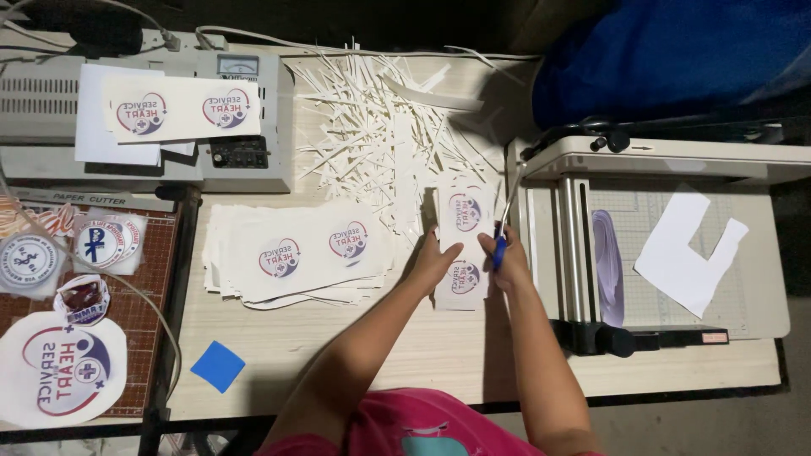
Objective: Cutting out circular stickers from a printed sheet using scissors.
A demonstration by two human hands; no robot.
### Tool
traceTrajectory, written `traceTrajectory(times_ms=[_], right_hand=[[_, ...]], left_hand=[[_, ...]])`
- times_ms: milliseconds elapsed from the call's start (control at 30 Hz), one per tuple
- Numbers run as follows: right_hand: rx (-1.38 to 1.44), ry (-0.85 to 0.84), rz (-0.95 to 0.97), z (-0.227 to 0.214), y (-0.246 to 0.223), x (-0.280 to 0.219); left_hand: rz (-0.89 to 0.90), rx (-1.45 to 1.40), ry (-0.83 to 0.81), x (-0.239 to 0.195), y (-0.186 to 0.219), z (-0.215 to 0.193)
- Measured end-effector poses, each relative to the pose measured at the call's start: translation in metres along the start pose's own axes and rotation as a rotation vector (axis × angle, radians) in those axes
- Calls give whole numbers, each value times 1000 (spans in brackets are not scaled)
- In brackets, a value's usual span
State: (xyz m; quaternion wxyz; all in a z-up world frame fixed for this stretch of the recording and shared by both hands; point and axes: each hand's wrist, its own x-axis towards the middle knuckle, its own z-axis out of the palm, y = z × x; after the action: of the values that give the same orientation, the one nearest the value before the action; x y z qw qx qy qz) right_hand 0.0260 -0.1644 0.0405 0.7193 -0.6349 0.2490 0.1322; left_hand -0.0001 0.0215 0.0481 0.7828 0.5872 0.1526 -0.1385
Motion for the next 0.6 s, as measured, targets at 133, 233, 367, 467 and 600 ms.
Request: traceTrajectory(times_ms=[133, 233, 367, 467, 600], right_hand=[[20, -88, -4, 5, -31, -20], [-33, -55, -70, 8, -46, -26], [-18, -53, -319, 8, -55, -23], [43, -82, -450, 11, -61, -21], [68, -174, -640, 17, -65, -21]], left_hand=[[-80, -229, -46, 31, -38, -15], [-197, -495, 38, 38, -7, -26], [-144, -338, 127, 40, 65, -41], [-102, -41, 57, 22, 117, -29], [176, 160, -204, 30, 75, -8]])
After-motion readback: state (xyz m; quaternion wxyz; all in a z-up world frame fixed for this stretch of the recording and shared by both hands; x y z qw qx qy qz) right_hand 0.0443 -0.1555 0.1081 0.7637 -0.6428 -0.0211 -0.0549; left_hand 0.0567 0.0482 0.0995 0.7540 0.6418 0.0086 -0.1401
